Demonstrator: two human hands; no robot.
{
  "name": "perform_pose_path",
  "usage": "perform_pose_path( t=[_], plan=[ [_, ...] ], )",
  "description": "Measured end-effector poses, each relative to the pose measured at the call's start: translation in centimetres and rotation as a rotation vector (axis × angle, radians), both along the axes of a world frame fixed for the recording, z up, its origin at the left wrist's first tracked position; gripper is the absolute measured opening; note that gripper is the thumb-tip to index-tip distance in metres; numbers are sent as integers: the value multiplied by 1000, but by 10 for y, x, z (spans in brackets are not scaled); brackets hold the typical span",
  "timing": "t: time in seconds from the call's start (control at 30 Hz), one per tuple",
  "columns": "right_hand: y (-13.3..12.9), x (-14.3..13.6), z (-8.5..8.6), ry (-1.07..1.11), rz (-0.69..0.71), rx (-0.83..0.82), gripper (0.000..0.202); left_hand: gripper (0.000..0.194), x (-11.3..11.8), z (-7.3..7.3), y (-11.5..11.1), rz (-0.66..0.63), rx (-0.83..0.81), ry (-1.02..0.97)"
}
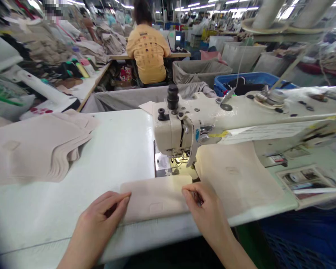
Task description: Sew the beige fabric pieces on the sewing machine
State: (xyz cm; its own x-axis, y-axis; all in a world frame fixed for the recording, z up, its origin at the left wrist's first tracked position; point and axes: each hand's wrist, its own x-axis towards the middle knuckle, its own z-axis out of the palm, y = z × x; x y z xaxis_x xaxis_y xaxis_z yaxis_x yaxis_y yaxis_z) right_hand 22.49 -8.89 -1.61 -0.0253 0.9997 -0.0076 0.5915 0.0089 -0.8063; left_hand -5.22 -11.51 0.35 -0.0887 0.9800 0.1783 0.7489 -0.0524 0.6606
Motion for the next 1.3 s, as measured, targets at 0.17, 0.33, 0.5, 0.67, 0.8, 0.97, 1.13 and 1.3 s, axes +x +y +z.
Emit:
perform_pose_path(
  t=[0.17,0.33,0.5,0.67,0.8,0.97,1.13,1.3],
  plan=[
    [1,-2,-1,9,-9,-17,23,29,-4,-2,0,-9,-4,39],
    [3,-3,-1,-8,12,-1,23,29,-8,-7,-3,-23,-47,74],
    [4,-2,0,-15,8,-6,23,29,-7,-5,-2,-21,-46,77],
    [6,-1,-2,-37,14,-29,23,31,-5,-4,0,-28,21,96],
    [8,-2,-1,-124,70,10,21,32,-1,-4,-2,-64,75,187],
    [8,5,8,-375,203,247,12,27,0,-1,0,-150,304,520],
    [13,18,8,-571,393,491,8,25,-11,6,21,-460,239,721],
    [13,9,2,-561,366,489,19,32,20,26,60,-296,-115,855]
  ],
)
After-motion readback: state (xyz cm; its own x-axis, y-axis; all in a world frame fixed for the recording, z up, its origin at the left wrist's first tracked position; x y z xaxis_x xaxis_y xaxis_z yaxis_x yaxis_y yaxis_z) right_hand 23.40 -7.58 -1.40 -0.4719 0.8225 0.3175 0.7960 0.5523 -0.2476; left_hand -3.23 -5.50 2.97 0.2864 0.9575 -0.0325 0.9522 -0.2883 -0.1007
